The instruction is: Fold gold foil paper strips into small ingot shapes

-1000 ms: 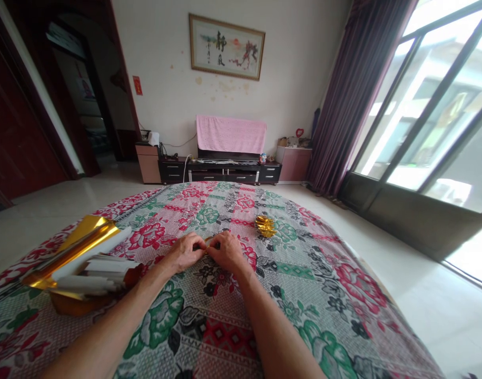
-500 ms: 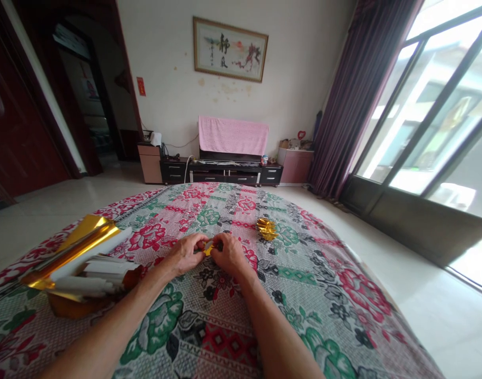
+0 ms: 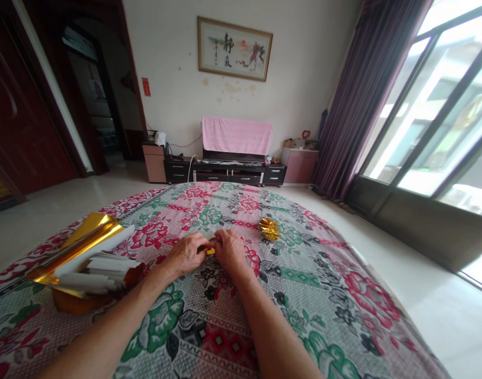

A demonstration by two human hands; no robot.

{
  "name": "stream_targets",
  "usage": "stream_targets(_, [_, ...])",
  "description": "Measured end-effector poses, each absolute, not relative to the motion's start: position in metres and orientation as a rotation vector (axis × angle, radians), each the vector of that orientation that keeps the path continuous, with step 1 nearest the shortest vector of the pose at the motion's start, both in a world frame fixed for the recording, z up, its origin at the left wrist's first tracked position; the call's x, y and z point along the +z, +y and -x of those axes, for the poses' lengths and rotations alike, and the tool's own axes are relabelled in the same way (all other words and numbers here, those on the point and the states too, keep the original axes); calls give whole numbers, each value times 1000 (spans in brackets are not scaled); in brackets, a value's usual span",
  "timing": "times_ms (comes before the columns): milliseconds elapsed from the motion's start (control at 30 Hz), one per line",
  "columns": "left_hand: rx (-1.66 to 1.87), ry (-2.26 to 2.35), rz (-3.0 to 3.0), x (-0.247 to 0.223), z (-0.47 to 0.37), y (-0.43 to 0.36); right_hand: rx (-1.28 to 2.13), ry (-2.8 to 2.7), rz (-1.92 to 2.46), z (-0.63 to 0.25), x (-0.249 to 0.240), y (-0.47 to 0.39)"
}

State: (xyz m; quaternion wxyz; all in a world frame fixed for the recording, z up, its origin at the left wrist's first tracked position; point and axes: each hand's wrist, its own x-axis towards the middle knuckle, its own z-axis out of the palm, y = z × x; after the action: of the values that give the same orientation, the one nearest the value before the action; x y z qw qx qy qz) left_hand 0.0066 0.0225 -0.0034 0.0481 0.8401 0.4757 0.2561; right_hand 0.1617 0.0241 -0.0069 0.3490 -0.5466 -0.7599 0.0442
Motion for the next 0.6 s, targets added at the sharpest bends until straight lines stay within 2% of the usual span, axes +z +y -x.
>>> stream_targets(600, [842,1495,-2542,0,0,21,124,-1952,1429,-165,-6,23])
